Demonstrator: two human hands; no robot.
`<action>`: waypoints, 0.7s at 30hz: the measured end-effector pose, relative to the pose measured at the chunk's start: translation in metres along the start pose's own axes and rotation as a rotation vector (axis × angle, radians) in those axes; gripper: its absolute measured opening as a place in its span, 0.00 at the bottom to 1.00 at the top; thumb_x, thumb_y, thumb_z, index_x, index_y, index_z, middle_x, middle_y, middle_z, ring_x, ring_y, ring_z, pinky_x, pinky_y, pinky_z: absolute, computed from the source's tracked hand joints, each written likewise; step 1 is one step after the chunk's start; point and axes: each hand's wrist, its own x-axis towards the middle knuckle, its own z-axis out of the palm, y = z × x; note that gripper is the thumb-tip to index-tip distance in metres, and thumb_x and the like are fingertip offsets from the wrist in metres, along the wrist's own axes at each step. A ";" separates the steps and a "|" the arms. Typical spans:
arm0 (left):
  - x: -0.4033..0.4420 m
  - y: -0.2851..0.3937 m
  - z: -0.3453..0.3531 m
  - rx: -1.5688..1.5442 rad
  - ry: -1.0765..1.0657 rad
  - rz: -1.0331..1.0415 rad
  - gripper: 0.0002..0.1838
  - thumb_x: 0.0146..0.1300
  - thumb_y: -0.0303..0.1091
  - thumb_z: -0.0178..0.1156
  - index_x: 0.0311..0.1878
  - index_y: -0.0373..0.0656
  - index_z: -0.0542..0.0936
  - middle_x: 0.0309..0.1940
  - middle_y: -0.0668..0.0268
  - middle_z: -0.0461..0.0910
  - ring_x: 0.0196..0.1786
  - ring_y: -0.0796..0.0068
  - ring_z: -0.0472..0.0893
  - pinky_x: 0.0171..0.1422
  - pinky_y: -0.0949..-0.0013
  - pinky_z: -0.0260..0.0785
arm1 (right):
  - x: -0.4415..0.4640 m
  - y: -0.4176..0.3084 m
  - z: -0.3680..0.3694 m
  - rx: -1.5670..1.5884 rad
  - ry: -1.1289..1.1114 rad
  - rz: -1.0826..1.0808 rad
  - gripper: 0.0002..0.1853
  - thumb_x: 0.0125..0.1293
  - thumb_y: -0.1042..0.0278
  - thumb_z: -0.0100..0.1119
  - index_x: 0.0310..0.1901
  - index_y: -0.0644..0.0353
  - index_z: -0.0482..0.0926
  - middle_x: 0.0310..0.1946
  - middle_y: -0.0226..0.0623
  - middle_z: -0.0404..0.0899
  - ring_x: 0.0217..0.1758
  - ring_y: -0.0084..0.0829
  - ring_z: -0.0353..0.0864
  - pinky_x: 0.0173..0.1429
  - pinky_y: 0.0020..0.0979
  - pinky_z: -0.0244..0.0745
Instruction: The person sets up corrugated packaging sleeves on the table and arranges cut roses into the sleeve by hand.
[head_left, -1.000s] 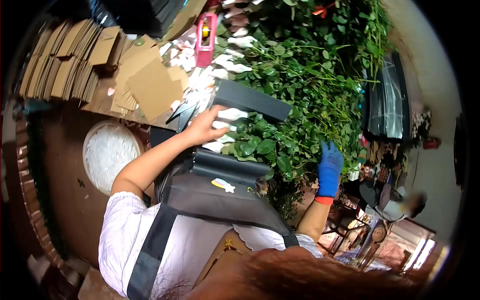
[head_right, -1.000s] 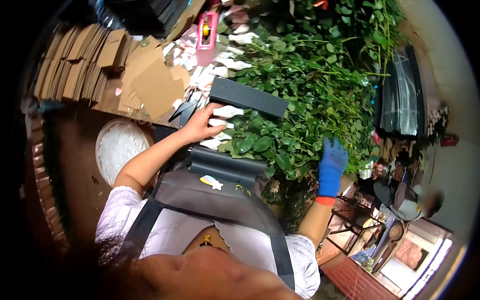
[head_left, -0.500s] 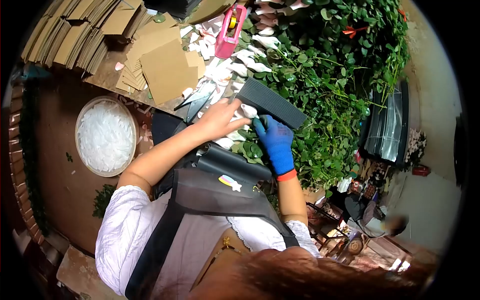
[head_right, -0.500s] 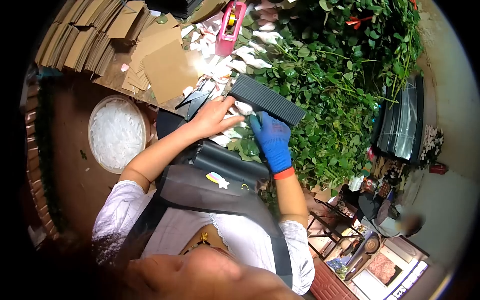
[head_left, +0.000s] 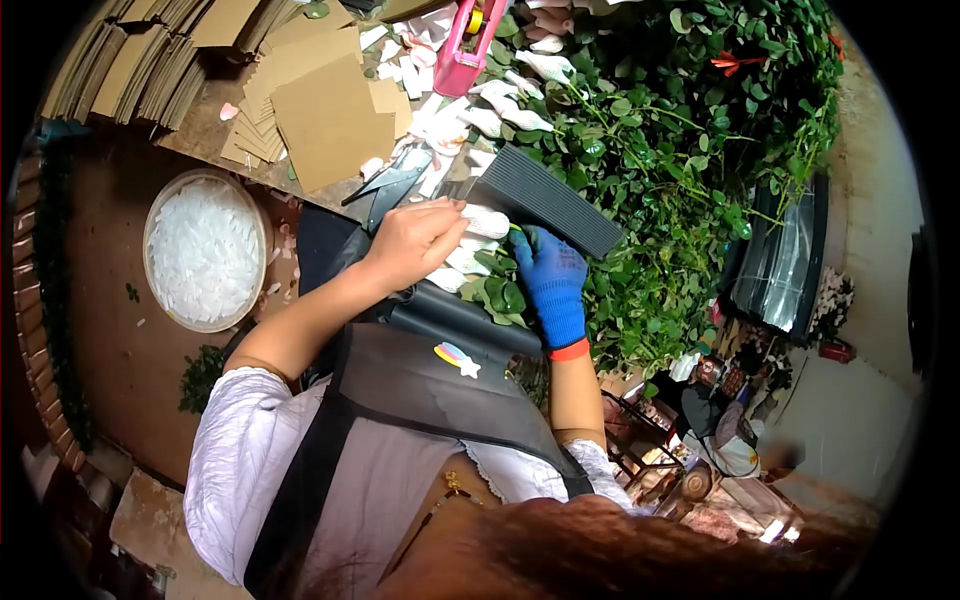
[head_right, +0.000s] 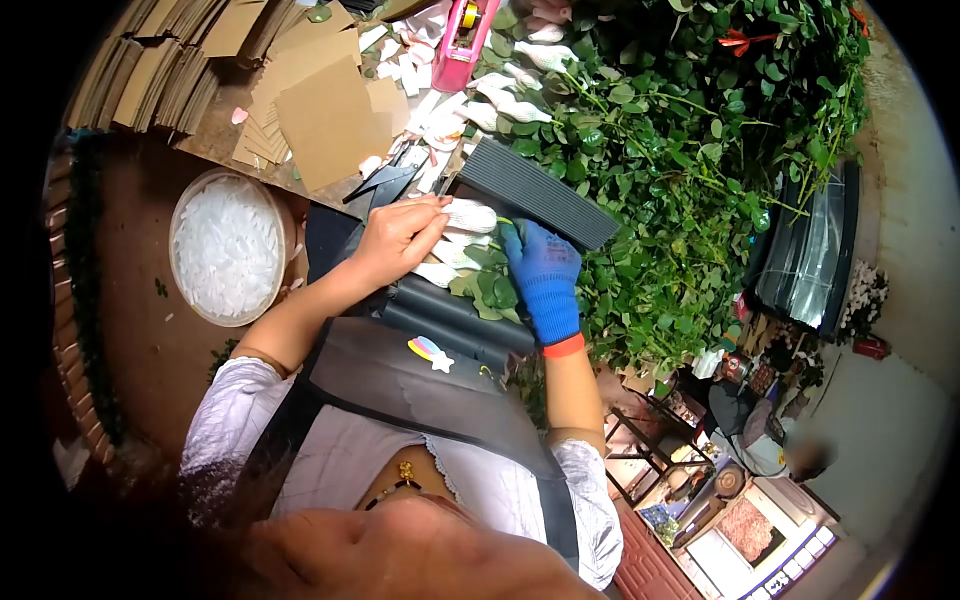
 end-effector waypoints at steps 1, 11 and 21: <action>-0.003 -0.002 0.005 -0.021 0.161 0.052 0.09 0.69 0.27 0.60 0.32 0.35 0.79 0.33 0.56 0.87 0.27 0.64 0.82 0.45 0.62 0.80 | 0.001 0.000 0.001 -0.012 0.020 -0.019 0.17 0.70 0.44 0.60 0.46 0.46 0.85 0.34 0.37 0.87 0.38 0.43 0.87 0.43 0.44 0.79; -0.005 -0.058 -0.001 -0.297 -0.088 -0.542 0.12 0.71 0.37 0.65 0.35 0.41 0.75 0.35 0.67 0.80 0.40 0.79 0.76 0.46 0.71 0.70 | 0.004 0.000 -0.008 0.178 -0.201 0.069 0.18 0.65 0.43 0.63 0.47 0.46 0.87 0.38 0.37 0.88 0.40 0.43 0.87 0.47 0.42 0.79; 0.005 -0.055 -0.023 -0.517 0.180 -0.589 0.12 0.77 0.31 0.55 0.34 0.40 0.77 0.30 0.73 0.76 0.38 0.86 0.72 0.44 0.72 0.69 | 0.002 -0.013 0.000 -0.036 -0.090 0.103 0.17 0.63 0.47 0.66 0.44 0.51 0.86 0.35 0.38 0.86 0.38 0.43 0.86 0.45 0.41 0.79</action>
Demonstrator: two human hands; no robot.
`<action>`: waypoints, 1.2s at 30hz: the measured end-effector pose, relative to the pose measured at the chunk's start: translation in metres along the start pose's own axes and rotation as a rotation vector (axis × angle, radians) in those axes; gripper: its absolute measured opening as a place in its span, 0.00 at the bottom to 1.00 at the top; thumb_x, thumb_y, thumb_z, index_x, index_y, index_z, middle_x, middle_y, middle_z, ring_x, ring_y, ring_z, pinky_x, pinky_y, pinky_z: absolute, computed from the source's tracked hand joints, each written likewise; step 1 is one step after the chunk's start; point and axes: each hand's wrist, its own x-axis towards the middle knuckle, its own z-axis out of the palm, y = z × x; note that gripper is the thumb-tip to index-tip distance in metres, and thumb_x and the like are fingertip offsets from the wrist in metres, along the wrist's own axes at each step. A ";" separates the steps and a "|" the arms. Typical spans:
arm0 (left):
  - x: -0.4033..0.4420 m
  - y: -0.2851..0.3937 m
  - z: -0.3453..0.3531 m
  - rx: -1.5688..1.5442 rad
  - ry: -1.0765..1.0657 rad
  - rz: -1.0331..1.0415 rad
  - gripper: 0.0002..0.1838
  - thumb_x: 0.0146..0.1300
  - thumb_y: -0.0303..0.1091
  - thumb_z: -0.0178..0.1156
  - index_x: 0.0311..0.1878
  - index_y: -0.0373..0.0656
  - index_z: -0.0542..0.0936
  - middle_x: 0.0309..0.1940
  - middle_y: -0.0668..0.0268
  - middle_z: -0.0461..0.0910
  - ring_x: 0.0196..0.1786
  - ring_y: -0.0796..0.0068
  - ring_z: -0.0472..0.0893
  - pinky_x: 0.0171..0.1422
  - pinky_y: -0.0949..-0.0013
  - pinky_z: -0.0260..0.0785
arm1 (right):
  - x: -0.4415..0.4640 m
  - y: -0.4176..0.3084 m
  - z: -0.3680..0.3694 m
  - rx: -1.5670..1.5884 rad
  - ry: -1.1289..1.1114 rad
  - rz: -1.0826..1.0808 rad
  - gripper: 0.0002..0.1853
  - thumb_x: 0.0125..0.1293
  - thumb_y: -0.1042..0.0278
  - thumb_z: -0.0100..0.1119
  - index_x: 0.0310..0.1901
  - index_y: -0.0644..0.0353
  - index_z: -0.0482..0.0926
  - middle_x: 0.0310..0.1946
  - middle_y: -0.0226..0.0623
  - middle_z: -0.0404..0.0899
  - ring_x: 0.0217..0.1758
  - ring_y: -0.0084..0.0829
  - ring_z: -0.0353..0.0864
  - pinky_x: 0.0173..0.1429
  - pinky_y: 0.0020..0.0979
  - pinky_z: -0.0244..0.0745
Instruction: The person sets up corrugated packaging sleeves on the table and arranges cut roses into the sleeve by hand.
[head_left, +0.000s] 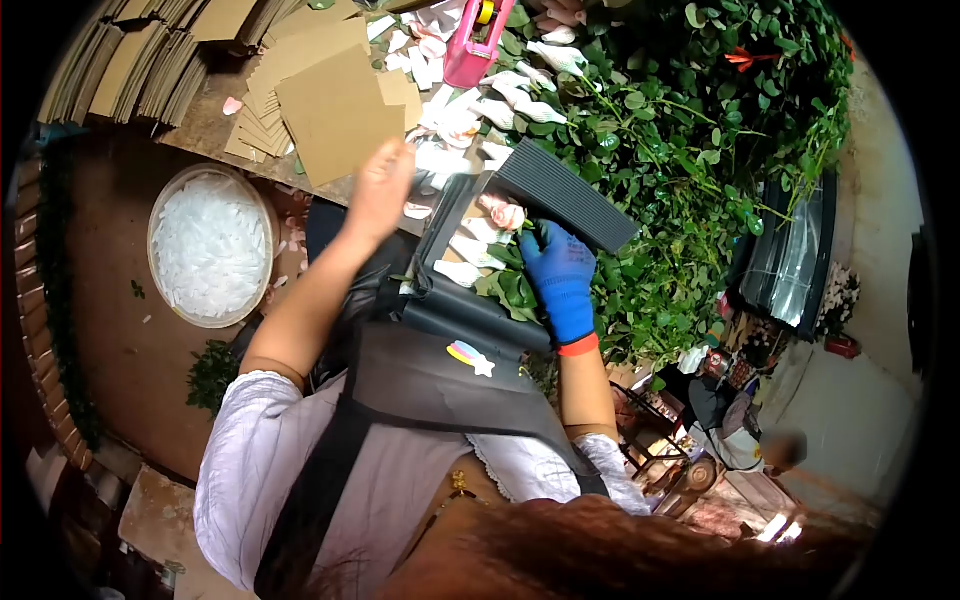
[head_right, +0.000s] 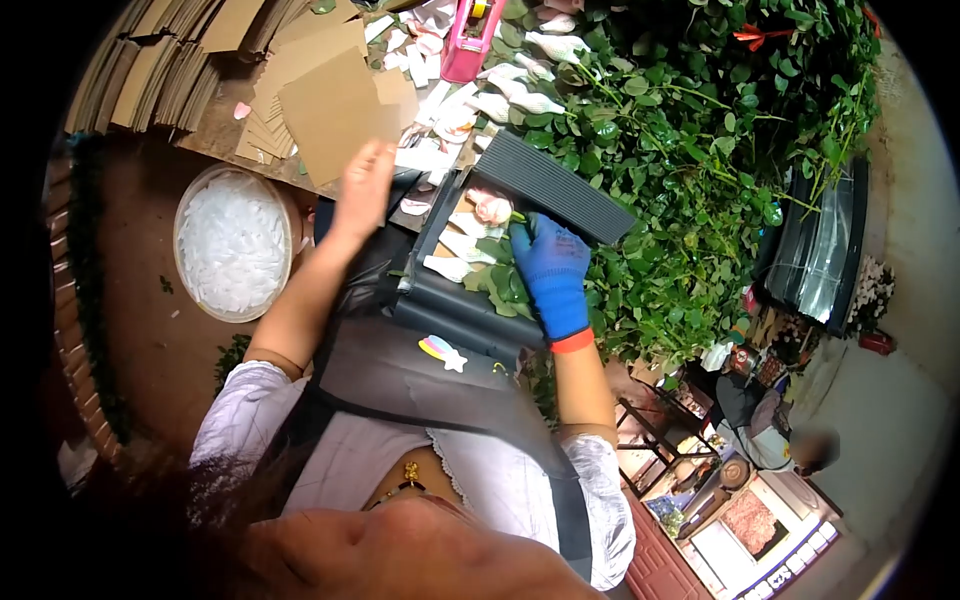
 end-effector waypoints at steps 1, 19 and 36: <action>0.004 0.002 -0.012 0.012 0.005 0.172 0.11 0.77 0.30 0.54 0.34 0.41 0.77 0.31 0.72 0.77 0.39 0.86 0.74 0.46 0.72 0.70 | -0.001 0.003 -0.004 0.131 -0.057 -0.005 0.19 0.63 0.46 0.67 0.46 0.51 0.85 0.36 0.39 0.87 0.39 0.43 0.86 0.46 0.41 0.79; -0.016 0.030 -0.017 0.018 -0.194 0.019 0.12 0.71 0.32 0.63 0.30 0.41 0.77 0.30 0.71 0.80 0.34 0.83 0.76 0.40 0.73 0.70 | -0.007 0.011 -0.003 0.188 -0.112 -0.077 0.30 0.62 0.48 0.68 0.61 0.53 0.75 0.41 0.41 0.87 0.45 0.45 0.86 0.50 0.43 0.79; -0.043 0.021 0.016 0.195 -0.512 -0.216 0.12 0.67 0.34 0.67 0.31 0.37 0.79 0.25 0.72 0.76 0.33 0.83 0.73 0.40 0.73 0.65 | -0.019 -0.017 -0.013 -0.135 -0.292 -0.135 0.46 0.63 0.45 0.69 0.74 0.61 0.59 0.58 0.47 0.81 0.56 0.45 0.83 0.58 0.44 0.75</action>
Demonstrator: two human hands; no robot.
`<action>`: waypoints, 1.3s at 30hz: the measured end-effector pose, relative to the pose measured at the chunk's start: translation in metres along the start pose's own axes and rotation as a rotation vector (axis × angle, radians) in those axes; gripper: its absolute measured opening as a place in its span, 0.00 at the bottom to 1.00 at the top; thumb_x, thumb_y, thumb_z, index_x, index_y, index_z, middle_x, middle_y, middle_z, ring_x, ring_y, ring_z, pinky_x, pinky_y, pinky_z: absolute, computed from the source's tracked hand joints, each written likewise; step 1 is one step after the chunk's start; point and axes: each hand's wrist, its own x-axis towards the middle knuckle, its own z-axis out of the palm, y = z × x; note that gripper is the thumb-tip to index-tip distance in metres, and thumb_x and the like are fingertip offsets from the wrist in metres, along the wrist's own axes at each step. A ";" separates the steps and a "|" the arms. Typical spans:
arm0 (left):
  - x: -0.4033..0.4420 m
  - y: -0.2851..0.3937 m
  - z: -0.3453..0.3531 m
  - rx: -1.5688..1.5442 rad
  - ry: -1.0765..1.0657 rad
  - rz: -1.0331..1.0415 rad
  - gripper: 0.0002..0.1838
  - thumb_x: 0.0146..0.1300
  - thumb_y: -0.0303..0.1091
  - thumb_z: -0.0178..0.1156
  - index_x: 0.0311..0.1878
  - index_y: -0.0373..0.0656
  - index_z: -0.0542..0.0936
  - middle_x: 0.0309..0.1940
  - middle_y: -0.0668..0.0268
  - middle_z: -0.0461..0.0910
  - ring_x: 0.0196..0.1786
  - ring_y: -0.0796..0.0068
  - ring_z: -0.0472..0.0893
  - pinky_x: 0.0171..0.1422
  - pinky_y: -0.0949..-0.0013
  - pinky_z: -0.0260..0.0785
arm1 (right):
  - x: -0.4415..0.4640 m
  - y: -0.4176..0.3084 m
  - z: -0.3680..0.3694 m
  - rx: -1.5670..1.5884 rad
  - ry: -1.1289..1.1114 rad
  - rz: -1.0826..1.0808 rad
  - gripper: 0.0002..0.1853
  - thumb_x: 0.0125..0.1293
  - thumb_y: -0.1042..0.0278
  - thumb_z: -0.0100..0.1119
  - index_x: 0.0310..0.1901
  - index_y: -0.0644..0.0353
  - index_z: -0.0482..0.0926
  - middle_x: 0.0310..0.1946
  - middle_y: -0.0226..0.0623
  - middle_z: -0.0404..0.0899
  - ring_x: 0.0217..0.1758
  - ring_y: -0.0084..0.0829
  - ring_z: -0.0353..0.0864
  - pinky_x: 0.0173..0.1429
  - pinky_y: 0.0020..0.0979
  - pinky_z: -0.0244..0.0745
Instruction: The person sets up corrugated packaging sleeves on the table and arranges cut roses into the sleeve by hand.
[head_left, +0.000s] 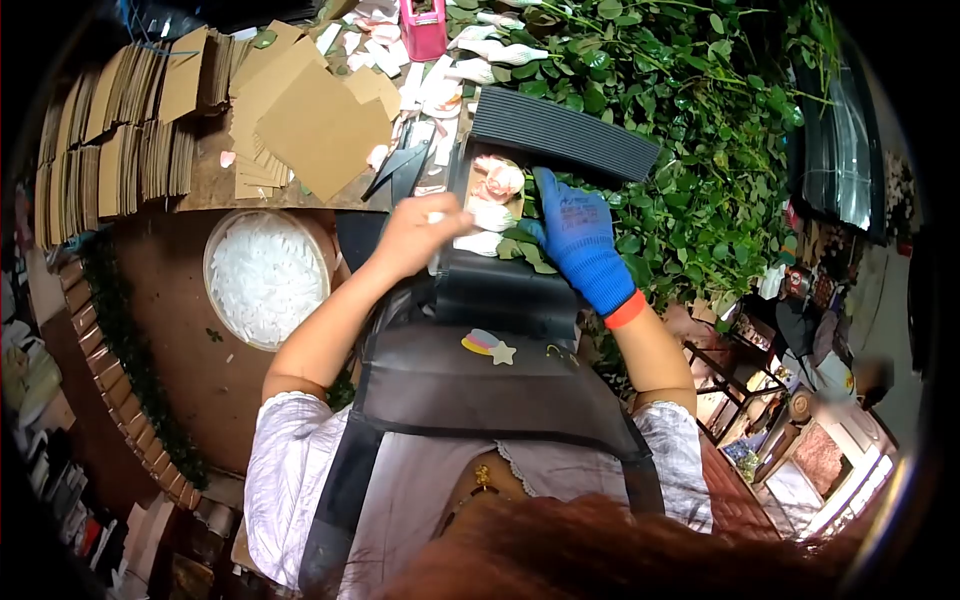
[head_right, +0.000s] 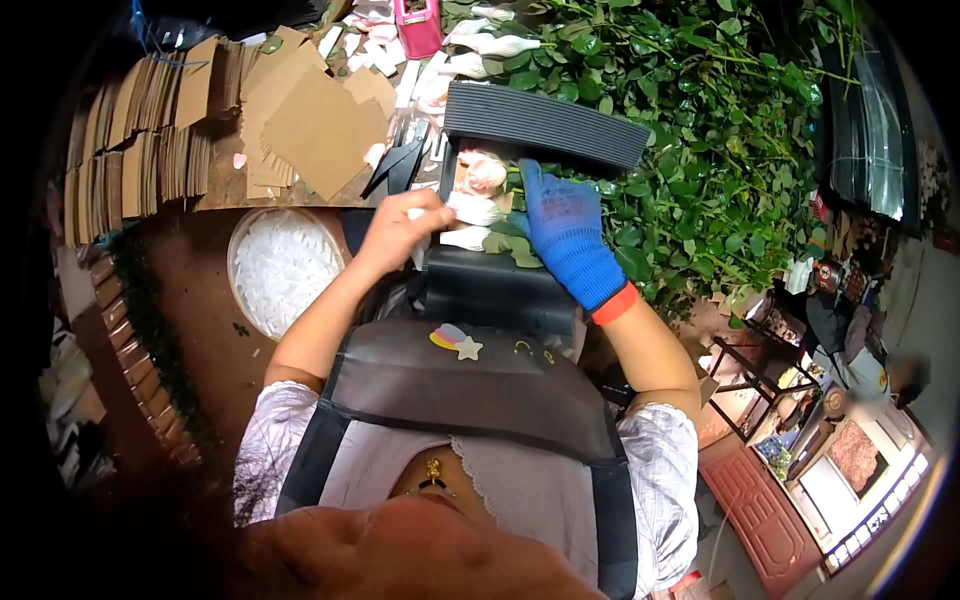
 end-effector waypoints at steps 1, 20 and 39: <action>-0.003 0.002 -0.007 -0.070 0.066 0.006 0.13 0.67 0.31 0.65 0.26 0.38 0.76 0.26 0.73 0.77 0.34 0.83 0.75 0.41 0.74 0.65 | -0.001 0.001 0.001 0.013 0.032 -0.013 0.45 0.63 0.45 0.69 0.74 0.59 0.60 0.56 0.47 0.81 0.54 0.45 0.84 0.57 0.43 0.76; 0.001 0.003 -0.011 0.357 -0.285 0.001 0.14 0.70 0.40 0.64 0.36 0.38 0.82 0.27 0.65 0.81 0.33 0.74 0.78 0.42 0.67 0.70 | -0.010 -0.006 -0.016 -0.025 -0.235 -0.329 0.11 0.69 0.56 0.61 0.43 0.53 0.82 0.34 0.42 0.86 0.41 0.44 0.88 0.43 0.45 0.80; -0.127 -0.058 -0.163 1.291 0.415 -0.281 0.27 0.63 0.48 0.71 0.59 0.43 0.81 0.62 0.49 0.78 0.65 0.50 0.75 0.68 0.49 0.67 | 0.000 -0.032 -0.039 -0.266 -0.377 -0.376 0.08 0.67 0.67 0.60 0.40 0.55 0.88 0.41 0.41 0.90 0.45 0.40 0.90 0.42 0.42 0.83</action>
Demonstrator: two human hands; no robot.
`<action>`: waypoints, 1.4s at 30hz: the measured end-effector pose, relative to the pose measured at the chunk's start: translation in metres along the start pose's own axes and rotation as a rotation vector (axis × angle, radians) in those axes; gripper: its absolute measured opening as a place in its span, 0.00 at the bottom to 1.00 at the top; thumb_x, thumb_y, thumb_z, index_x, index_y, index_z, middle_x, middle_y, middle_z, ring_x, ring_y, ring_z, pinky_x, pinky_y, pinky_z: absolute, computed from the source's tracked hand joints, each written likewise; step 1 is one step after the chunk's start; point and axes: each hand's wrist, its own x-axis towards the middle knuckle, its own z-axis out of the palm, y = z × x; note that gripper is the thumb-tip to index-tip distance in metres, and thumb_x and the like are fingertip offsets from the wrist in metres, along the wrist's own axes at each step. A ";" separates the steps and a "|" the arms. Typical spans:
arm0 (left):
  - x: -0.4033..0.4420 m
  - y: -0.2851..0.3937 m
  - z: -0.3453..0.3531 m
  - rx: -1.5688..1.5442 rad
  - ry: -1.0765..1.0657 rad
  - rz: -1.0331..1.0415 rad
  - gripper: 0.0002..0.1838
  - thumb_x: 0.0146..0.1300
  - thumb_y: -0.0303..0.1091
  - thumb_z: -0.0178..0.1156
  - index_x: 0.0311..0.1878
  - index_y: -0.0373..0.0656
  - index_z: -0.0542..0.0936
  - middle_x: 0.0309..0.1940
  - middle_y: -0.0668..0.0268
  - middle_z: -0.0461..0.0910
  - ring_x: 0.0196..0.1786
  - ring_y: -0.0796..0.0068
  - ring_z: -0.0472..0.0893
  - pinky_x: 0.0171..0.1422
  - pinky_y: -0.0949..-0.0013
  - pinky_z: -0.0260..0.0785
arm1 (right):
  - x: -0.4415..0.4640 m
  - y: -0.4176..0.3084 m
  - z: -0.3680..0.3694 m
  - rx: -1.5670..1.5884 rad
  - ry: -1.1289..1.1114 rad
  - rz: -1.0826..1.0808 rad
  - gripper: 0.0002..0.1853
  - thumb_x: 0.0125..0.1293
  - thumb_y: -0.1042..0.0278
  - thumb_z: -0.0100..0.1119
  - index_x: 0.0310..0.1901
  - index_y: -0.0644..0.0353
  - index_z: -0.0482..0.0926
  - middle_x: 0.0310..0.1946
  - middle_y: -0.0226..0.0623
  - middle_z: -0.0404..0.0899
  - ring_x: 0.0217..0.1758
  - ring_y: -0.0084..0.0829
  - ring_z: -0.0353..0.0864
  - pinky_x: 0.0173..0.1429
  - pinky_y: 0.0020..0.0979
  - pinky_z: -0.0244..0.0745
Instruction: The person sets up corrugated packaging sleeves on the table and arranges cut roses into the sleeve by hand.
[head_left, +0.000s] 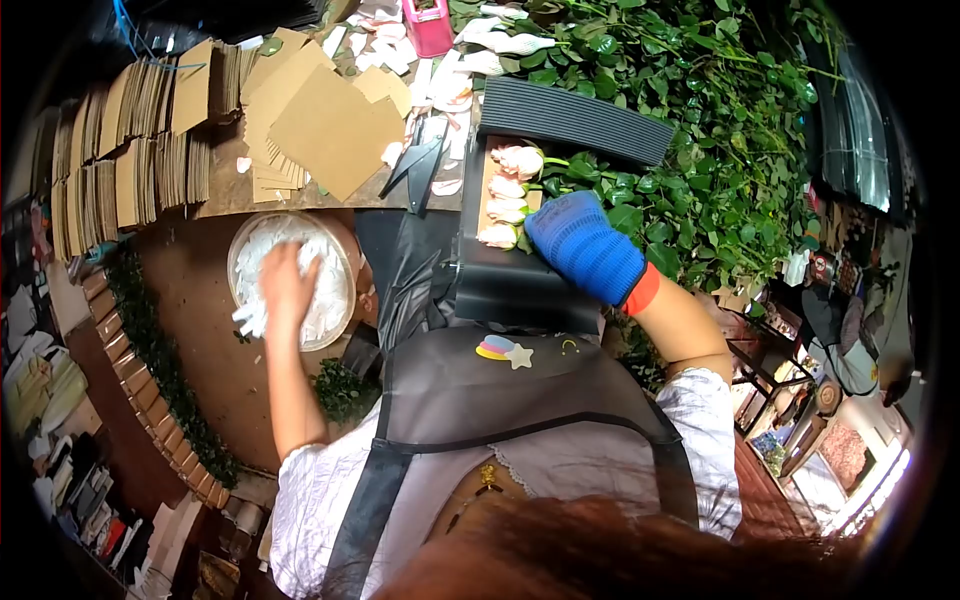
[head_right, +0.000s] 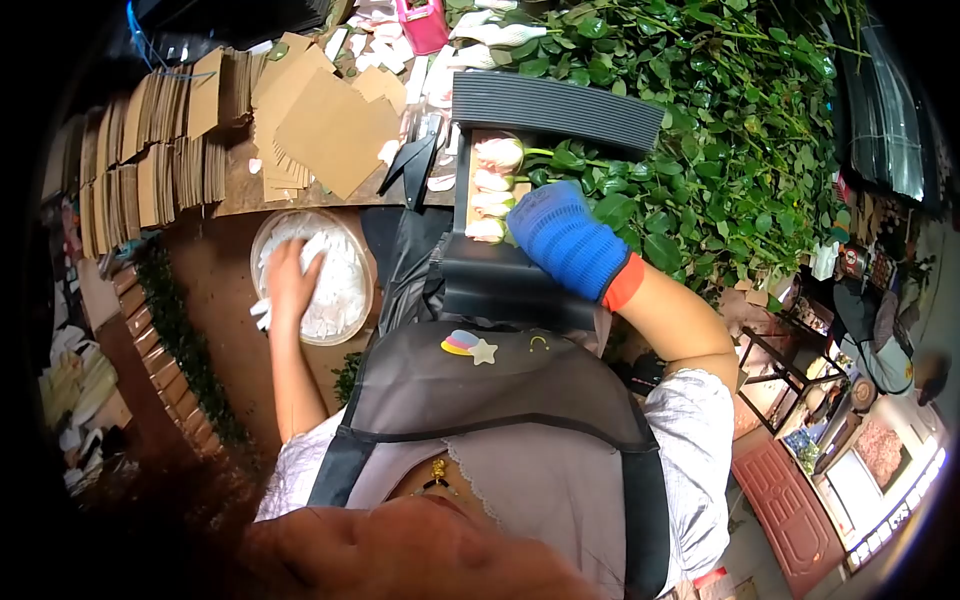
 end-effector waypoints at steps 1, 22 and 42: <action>0.015 0.047 -0.003 -0.398 0.085 0.155 0.27 0.62 0.48 0.72 0.58 0.41 0.81 0.62 0.50 0.78 0.66 0.48 0.74 0.69 0.51 0.66 | 0.000 -0.001 -0.002 -0.017 -0.016 0.003 0.08 0.67 0.67 0.60 0.40 0.55 0.88 0.41 0.41 0.90 0.45 0.40 0.90 0.42 0.42 0.83; 0.065 0.214 0.012 -0.663 -0.243 0.669 0.59 0.51 0.54 0.78 0.78 0.39 0.54 0.77 0.33 0.44 0.82 0.33 0.44 0.84 0.43 0.45 | -0.001 0.023 0.026 0.186 0.226 -0.033 0.12 0.66 0.54 0.63 0.41 0.52 0.83 0.34 0.41 0.86 0.38 0.45 0.87 0.43 0.45 0.80; 0.072 0.221 0.027 -0.779 -0.221 0.581 0.48 0.52 0.55 0.78 0.72 0.48 0.66 0.72 0.34 0.50 0.81 0.34 0.46 0.81 0.44 0.50 | 0.004 0.013 0.040 0.180 0.490 0.026 0.12 0.69 0.55 0.58 0.43 0.54 0.76 0.28 0.41 0.85 0.33 0.46 0.87 0.35 0.46 0.78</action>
